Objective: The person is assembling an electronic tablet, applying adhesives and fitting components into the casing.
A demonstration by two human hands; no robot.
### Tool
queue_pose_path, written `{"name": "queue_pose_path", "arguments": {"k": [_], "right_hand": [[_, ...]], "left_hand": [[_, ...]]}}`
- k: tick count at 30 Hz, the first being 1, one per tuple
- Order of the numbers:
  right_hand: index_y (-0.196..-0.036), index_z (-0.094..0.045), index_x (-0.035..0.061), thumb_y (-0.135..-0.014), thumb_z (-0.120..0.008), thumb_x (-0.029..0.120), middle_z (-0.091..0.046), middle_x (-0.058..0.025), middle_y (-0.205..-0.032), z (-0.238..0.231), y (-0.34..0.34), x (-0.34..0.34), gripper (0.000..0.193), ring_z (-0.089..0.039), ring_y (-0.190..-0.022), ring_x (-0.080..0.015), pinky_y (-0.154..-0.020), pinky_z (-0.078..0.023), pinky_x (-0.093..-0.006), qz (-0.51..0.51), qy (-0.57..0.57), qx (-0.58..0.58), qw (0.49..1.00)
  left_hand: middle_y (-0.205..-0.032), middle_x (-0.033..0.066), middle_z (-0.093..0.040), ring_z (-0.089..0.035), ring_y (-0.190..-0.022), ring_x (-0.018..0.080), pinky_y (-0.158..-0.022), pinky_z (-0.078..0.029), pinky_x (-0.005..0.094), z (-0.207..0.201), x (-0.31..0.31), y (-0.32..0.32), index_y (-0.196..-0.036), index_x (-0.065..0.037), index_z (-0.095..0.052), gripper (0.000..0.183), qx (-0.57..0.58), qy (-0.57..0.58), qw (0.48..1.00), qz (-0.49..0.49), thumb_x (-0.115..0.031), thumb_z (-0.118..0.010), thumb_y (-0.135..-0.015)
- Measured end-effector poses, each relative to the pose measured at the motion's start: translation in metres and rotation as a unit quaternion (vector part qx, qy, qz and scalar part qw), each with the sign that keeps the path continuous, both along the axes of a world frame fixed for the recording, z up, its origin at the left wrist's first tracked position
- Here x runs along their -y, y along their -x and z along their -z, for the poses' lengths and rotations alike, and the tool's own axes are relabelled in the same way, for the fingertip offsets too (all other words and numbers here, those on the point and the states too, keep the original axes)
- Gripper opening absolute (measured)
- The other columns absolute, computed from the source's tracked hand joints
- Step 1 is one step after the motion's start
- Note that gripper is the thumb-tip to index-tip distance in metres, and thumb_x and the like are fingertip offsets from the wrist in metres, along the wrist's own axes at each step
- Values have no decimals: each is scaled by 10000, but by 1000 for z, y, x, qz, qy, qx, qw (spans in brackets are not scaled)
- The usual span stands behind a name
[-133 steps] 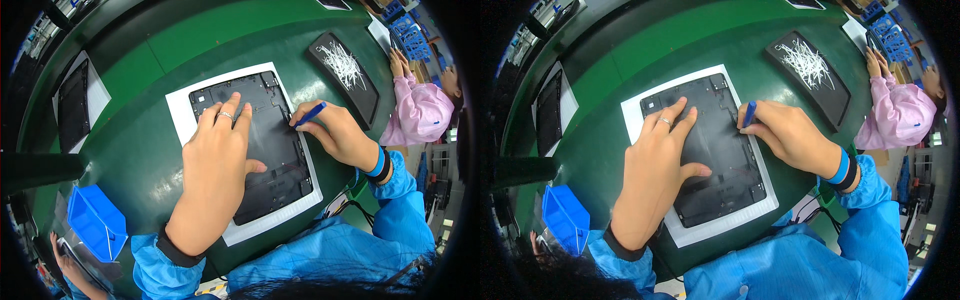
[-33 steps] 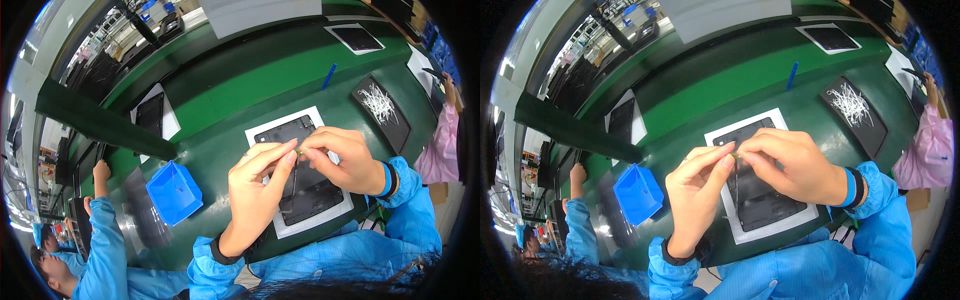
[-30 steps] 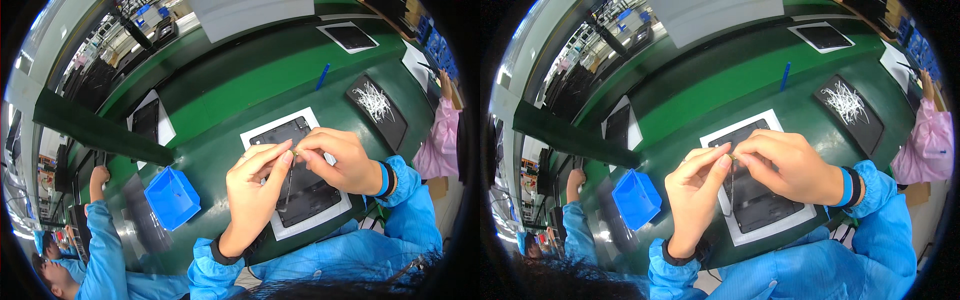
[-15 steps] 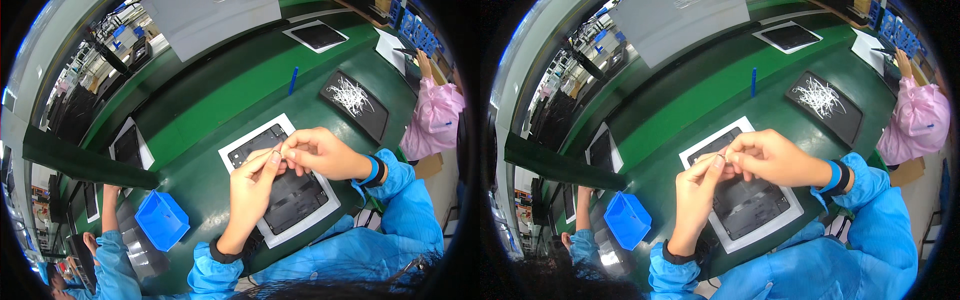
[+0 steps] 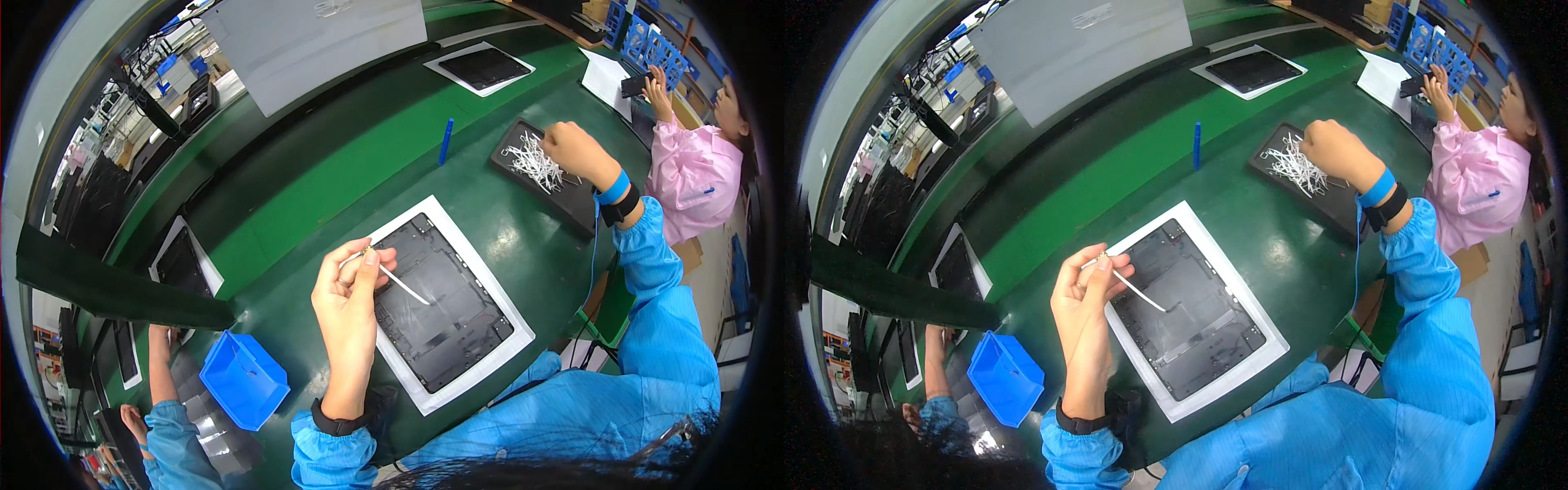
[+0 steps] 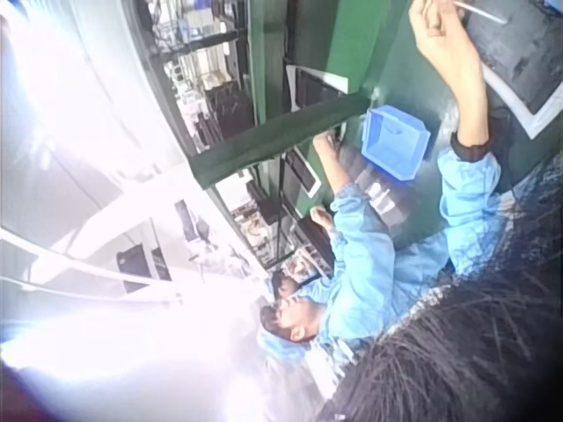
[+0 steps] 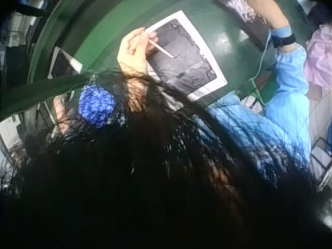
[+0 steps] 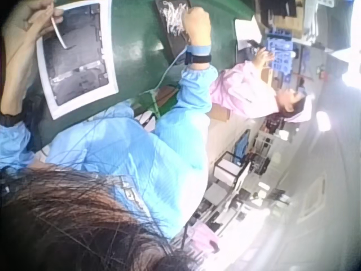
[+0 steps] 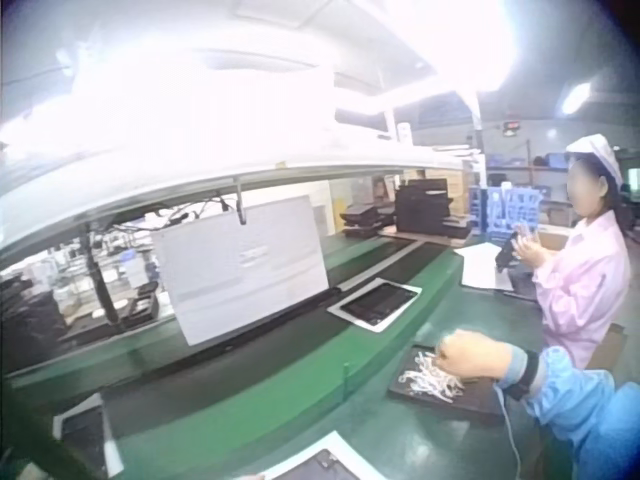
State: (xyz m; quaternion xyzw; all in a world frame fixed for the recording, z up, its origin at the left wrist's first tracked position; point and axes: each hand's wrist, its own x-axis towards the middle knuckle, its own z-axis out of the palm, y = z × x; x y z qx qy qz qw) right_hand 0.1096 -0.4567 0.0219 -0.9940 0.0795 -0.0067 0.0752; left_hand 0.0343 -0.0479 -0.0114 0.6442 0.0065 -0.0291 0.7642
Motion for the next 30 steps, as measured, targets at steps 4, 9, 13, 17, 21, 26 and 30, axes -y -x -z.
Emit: {"name": "queue_pose_path", "arguments": {"k": [4,9,13,17,21,26,30], "right_hand": [[-996,-716,-39,-875,-624,39,-719,-235,-853,-8,23,-16,172,-683,-729,-394,-705,-544,-472,-42,33,160,986],[-994,-711,-13,-944,-662,123,-731,-191,-899,-44,88,-137,153,-707,-804,-399,-732,-570,-463,-228,-257,52,938],[-996,-719,-3,-949,-719,140,-735,-158,-885,-21,114,-179,151,-716,-772,-360,-677,-569,-441,-307,-301,55,901],[-993,-721,0,-947,-723,131,-734,-158,-882,-10,115,-185,139,-720,-776,-356,-671,-571,-439,-294,-309,95,899],[-1008,-724,1,-937,-717,107,-731,-158,-878,-10,116,-185,128,-718,-770,-354,-666,-572,-438,-292,-309,111,899],[-1025,-726,-2,-921,-697,80,-721,-162,-882,-7,116,-183,135,-710,-769,-360,-668,-573,-438,-286,-281,111,909],[-1078,-708,0,-904,-692,68,-696,-149,-915,-2,115,-182,187,-700,-792,-361,-676,-575,-441,-312,-263,127,904]], "left_hand": [[-1185,152,-754,-709,-1064,182,-941,-548,308,1,7,0,-1154,10,-667,180,0,44,999,-1,-134,-691,-1048],[-1151,103,-694,-704,-1072,195,-985,-548,349,14,16,14,-1135,-9,-671,187,47,49,997,-24,-76,-763,-987],[-1205,139,-636,-717,-1153,284,-991,-601,352,7,29,30,-1129,73,-668,181,7,120,993,11,32,-744,-970],[-1205,118,-622,-713,-1140,243,-1000,-603,327,3,38,44,-1132,70,-671,159,71,119,990,30,68,-710,-978],[-1206,118,-619,-703,-1143,225,-1010,-602,326,3,38,47,-1129,66,-672,156,91,97,991,31,67,-711,-978],[-1209,135,-623,-699,-1164,263,-1011,-586,346,12,37,45,-1154,57,-644,200,71,114,990,39,41,-728,-974],[-1226,135,-636,-699,-1160,236,-1004,-588,331,7,42,47,-1177,49,-648,226,38,137,989,35,58,-728,-966]]}}
